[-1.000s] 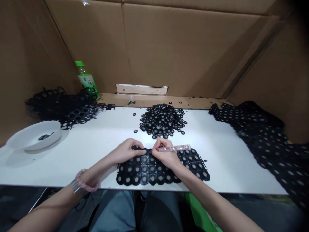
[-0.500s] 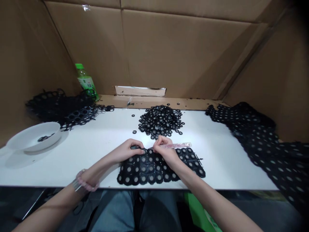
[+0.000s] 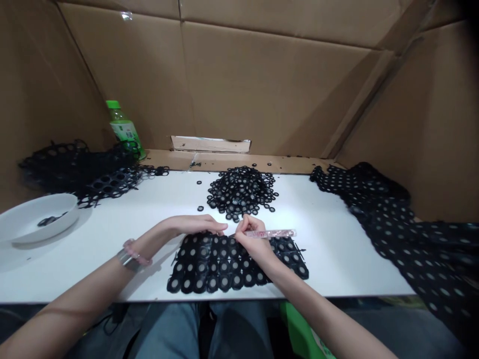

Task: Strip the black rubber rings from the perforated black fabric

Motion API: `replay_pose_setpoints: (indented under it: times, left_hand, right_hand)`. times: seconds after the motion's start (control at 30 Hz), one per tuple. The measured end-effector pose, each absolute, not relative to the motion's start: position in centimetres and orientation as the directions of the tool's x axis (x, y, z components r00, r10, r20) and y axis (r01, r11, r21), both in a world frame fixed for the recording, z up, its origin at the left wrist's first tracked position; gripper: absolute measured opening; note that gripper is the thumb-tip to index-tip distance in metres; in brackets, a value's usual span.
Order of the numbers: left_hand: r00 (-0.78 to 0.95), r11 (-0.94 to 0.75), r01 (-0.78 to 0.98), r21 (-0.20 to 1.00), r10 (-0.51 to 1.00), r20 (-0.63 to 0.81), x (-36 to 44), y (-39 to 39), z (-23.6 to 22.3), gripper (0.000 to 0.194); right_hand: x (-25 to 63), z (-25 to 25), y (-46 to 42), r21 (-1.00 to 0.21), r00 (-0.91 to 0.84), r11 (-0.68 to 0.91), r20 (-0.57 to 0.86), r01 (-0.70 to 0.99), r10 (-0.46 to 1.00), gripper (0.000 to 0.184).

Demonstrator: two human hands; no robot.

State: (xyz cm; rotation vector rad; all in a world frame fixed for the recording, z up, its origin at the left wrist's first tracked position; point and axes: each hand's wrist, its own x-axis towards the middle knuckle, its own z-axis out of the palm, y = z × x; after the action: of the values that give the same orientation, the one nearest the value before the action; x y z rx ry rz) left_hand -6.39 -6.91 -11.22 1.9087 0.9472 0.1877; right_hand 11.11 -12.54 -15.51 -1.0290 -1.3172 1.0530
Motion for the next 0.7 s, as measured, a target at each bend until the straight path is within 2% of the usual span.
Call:
replay_pose_setpoints:
  times: [0.1,0.17,0.33,0.53,0.7]
  left_hand:
    - [0.740,-0.277,0.550,0.788,0.600,-0.305,-6.0,-7.3,-12.0,0.030]
    - [0.721,-0.315,0.552,0.772,0.646,-0.252,-5.9,-7.9,-12.5,0.028]
    - [0.691,-0.387,0.547,0.743,0.709,-0.140,-6.3,-8.9,-13.3,0.028]
    - [0.654,-0.402,0.559,0.725,0.751,-0.088,-6.4,-9.4,-13.9,0.026]
    - [0.654,-0.353,0.495,0.794,0.753,-0.073,-6.5,-9.7,-14.3,0.024]
  right_hand:
    - [11.2,-15.2,-12.9,-0.960,0.019,0.239,0.245,0.148,0.969,0.020]
    - [11.2,-15.1,-13.0,-0.952,0.001,0.234,0.239,0.195,0.971,0.019]
    - [11.3,-15.2,-12.9,-0.951,-0.068,0.227,0.217,0.209,0.974,0.018]
    - [11.3,-15.3,-12.9,-0.940,-0.093,0.243,0.227,0.240,0.969,0.018]
    - [10.8,-15.2,-13.3,-0.879,-0.113,0.304,0.282,0.368,0.953,0.017]
